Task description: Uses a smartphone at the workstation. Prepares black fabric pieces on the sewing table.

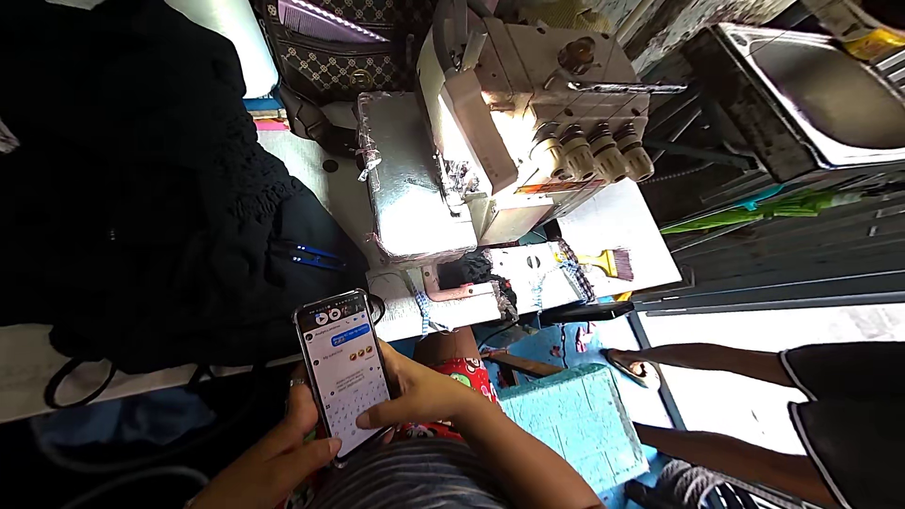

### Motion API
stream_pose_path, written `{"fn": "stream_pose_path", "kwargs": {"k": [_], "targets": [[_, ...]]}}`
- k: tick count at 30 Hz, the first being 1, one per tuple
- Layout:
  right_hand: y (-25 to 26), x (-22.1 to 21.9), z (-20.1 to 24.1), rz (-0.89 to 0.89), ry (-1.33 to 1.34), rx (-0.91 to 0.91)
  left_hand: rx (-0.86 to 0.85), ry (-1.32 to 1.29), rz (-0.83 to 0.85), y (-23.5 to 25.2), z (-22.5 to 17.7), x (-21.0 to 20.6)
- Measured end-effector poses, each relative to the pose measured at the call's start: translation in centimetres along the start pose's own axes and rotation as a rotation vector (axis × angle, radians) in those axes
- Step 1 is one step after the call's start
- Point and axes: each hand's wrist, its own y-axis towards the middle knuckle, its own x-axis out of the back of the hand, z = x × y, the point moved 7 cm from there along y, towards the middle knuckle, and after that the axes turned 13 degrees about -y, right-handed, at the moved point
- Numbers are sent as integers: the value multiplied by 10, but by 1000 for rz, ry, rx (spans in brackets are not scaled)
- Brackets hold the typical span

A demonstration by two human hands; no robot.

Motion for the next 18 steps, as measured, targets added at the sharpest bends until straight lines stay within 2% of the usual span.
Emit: {"fn": "stream_pose_path", "kwargs": {"k": [2,7,10,14,18], "targets": [[1,1,1,-53,-27,-1,9,36,-20,1,1,0],[-1,0,-5,62,3,-26,29,10,-26,0,2,4],[-1,-1,-5,66,-8,-45,10,-55,-20,2,0,4],[-4,-2,-4,153,78,7,-8,-134,25,3,1,8],[-5,-1,-10,156,213,-94,-21,-156,43,4,-2,6]]}}
